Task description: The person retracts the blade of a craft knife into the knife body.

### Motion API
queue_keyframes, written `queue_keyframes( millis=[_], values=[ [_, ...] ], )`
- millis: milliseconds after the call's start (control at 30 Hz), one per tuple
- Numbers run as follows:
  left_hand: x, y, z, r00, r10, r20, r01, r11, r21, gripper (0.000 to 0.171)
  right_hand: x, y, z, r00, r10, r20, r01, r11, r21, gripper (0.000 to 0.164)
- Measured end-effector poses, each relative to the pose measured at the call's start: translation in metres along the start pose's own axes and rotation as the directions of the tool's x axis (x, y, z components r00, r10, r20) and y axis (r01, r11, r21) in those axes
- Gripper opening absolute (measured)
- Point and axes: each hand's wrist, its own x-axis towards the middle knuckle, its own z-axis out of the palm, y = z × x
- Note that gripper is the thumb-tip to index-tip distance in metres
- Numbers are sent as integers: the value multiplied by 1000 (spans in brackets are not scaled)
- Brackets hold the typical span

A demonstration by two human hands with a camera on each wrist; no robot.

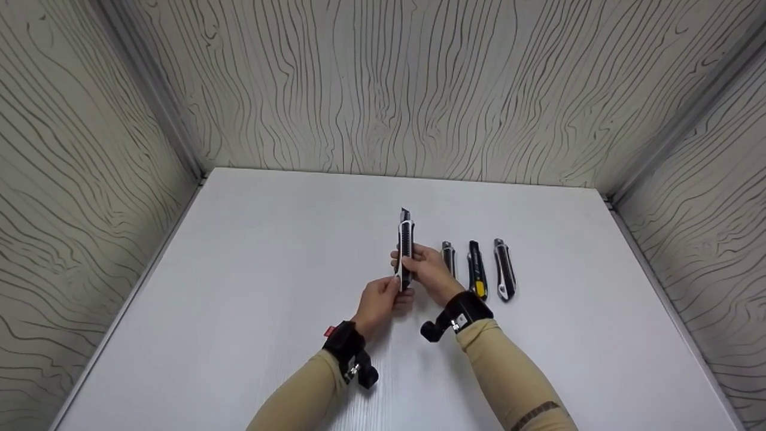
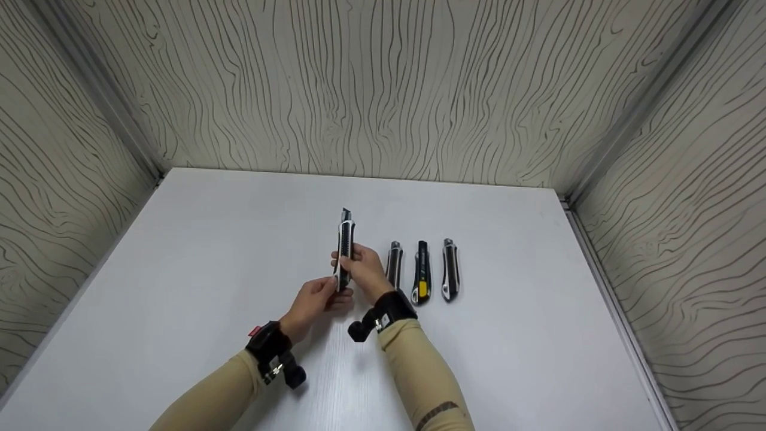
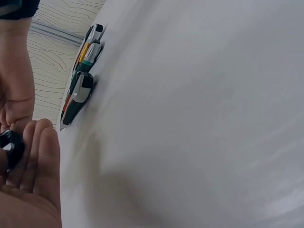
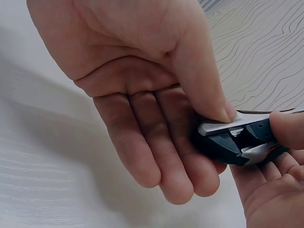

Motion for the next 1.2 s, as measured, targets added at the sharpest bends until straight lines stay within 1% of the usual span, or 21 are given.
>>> queue_keyframes(
  millis=[233, 400, 567, 767, 967, 1200],
  values=[
    [-1, 0, 1, 1000, -9, -17, 9, 1000, 15, 39, -1, 0, 0, 1000, 7, 11, -7, 1000, -14, 42],
    [-2, 0, 1, 999, -25, -20, 25, 1000, -6, 38, -3, 0, 0, 1000, -10, 26, 11, 1000, -26, 44],
    [-3, -1, 1, 999, -30, -26, 30, 1000, -1, 38, -4, 0, 1, 999, 1, 39, 1, 999, -36, 46],
    [-3, -2, 0, 999, -21, -27, 20, 999, -35, 38, -4, 2, 1, 998, 4, 58, -1, 999, -49, 49],
    [-2, -3, 0, 999, -11, -30, 10, 1000, -24, 38, -5, 3, 1, 997, -8, 75, 11, 999, -38, 51],
    [-3, 0, 0, 999, -8, -35, 7, 999, -38, 38, -6, 2, 2, 998, 4, 68, -1, 999, -39, 54]
  ],
)
